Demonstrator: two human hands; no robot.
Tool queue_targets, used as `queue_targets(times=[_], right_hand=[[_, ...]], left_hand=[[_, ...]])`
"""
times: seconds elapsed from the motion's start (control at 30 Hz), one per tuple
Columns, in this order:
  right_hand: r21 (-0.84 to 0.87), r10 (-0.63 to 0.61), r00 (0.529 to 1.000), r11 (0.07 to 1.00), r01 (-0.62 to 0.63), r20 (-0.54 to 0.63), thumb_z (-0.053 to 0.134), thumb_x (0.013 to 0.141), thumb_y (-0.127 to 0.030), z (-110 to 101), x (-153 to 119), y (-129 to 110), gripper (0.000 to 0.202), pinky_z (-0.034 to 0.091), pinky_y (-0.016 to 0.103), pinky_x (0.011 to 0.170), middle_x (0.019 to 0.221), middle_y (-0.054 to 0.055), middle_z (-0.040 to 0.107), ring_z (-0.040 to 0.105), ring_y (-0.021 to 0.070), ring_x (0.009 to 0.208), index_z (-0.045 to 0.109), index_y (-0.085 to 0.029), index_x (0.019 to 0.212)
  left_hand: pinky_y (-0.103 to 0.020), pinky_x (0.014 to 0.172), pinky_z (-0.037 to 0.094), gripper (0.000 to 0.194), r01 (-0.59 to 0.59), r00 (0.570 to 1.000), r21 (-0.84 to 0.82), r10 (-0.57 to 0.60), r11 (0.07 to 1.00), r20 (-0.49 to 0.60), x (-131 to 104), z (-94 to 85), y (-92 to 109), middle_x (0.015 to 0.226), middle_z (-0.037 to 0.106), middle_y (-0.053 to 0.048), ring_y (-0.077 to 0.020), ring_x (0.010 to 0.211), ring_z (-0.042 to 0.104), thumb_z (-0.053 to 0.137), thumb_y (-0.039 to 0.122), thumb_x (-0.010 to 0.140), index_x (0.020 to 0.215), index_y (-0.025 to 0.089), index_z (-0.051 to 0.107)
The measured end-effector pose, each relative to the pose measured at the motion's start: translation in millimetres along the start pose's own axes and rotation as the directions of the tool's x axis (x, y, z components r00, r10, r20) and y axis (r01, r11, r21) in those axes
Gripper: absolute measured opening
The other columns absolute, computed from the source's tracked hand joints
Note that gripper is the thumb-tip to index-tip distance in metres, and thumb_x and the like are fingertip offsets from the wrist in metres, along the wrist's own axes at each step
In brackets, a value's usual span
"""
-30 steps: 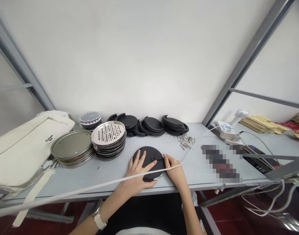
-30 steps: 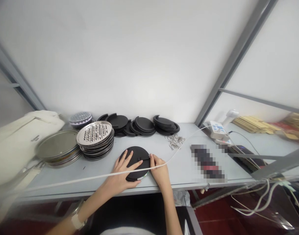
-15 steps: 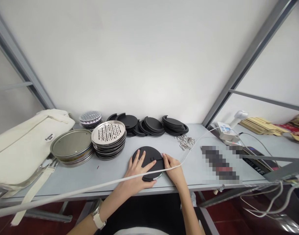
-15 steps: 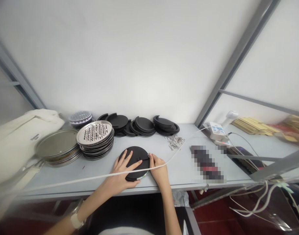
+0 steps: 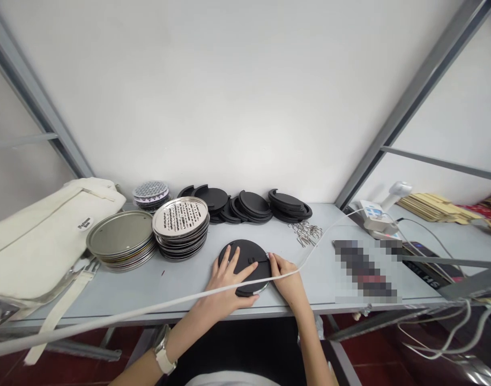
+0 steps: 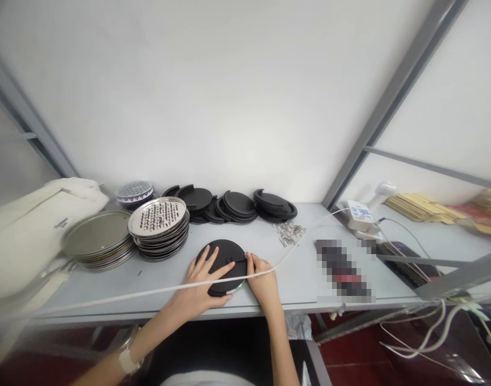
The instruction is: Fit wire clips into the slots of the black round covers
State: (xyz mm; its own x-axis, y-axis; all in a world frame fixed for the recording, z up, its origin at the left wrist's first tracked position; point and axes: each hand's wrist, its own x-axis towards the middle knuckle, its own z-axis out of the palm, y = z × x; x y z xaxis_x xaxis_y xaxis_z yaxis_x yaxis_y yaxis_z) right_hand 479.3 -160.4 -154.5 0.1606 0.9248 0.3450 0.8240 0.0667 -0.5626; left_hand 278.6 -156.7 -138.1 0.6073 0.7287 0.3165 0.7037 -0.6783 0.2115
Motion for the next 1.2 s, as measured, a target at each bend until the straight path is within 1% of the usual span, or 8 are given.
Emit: queue_targets(times=[0.2,0.3,0.53,0.77,0.97,1.1,1.2], right_hand=[[-0.009,-0.080,0.997,0.997,0.080,-0.016,0.027,0.096,-0.037,3.3,-1.5,5.1,0.043,0.039,0.026,0.058,0.073,0.010,0.069,0.063,0.0196,0.062,0.063,-0.016,0.083],[-0.004,-0.094,0.995,0.996,0.094,-0.020,0.028,0.096,-0.037,3.5,-1.9,5.8,0.041,0.039,0.026,0.059,0.074,0.010,0.069,0.063,0.0196,0.063,0.062,-0.017,0.084],[0.019,-0.061,0.998,0.998,0.061,0.003,0.032,0.094,-0.035,0.3,-3.0,1.1,0.035,0.034,0.024,0.054,0.062,0.005,0.062,0.053,0.0149,0.053,0.056,-0.019,0.073],[0.023,-0.031,0.999,0.999,0.031,0.016,0.037,0.089,-0.030,-1.4,-3.7,-2.0,0.029,0.030,0.023,0.051,0.052,-0.001,0.050,0.042,0.0123,0.048,0.046,-0.021,0.064],[0.047,-0.019,1.000,0.999,0.018,0.018,0.039,0.088,-0.030,-1.3,-2.4,-2.6,0.028,0.029,0.022,0.051,0.051,-0.003,0.045,0.039,0.0118,0.049,0.042,-0.021,0.062],[0.058,-0.019,1.000,0.998,0.018,0.008,0.039,0.087,-0.030,-2.9,-3.4,-3.7,0.028,0.029,0.022,0.051,0.050,-0.003,0.044,0.039,0.0117,0.049,0.042,-0.021,0.061],[0.066,-0.041,0.999,0.997,0.039,0.034,0.040,0.087,-0.031,-3.6,-7.9,-4.0,0.028,0.029,0.021,0.051,0.050,-0.004,0.043,0.039,0.0113,0.049,0.042,-0.021,0.060]], left_hand=[[-0.057,0.100,0.031,0.072,-0.004,1.000,-0.002,0.004,1.000,-0.027,-0.6,3.7,-1.3,0.152,0.019,-0.007,-0.0413,0.136,0.019,0.067,0.050,0.072,0.137,0.038,0.039],[-0.057,0.100,0.030,0.072,-0.002,0.999,0.001,0.002,1.000,-0.037,-1.0,5.4,-1.5,0.153,0.019,-0.006,-0.0410,0.136,0.019,0.067,0.050,0.071,0.137,0.039,0.040],[-0.057,0.100,0.030,0.074,0.004,1.000,0.010,-0.003,1.000,-0.026,-0.3,3.9,-0.3,0.152,0.019,-0.008,-0.0407,0.136,0.019,0.068,0.048,0.071,0.138,0.041,0.037],[-0.057,0.100,0.031,0.075,-0.001,0.999,0.008,0.001,1.000,-0.032,-0.2,3.4,-0.4,0.153,0.018,-0.007,-0.0408,0.136,0.019,0.068,0.048,0.071,0.138,0.040,0.037],[-0.056,0.101,0.031,0.075,0.010,0.999,0.002,-0.010,1.000,-0.032,-1.2,3.2,0.6,0.153,0.018,-0.006,-0.0402,0.136,0.019,0.069,0.049,0.071,0.138,0.040,0.037],[-0.056,0.101,0.030,0.076,0.012,1.000,0.000,-0.012,1.000,-0.022,-1.2,5.1,0.0,0.153,0.018,-0.007,-0.0397,0.137,0.018,0.069,0.049,0.070,0.138,0.041,0.036],[-0.057,0.101,0.030,0.074,0.037,0.999,-0.008,-0.037,0.999,-0.022,-0.6,5.4,-1.0,0.152,0.019,-0.008,-0.0399,0.137,0.017,0.067,0.050,0.073,0.139,0.041,0.034]])
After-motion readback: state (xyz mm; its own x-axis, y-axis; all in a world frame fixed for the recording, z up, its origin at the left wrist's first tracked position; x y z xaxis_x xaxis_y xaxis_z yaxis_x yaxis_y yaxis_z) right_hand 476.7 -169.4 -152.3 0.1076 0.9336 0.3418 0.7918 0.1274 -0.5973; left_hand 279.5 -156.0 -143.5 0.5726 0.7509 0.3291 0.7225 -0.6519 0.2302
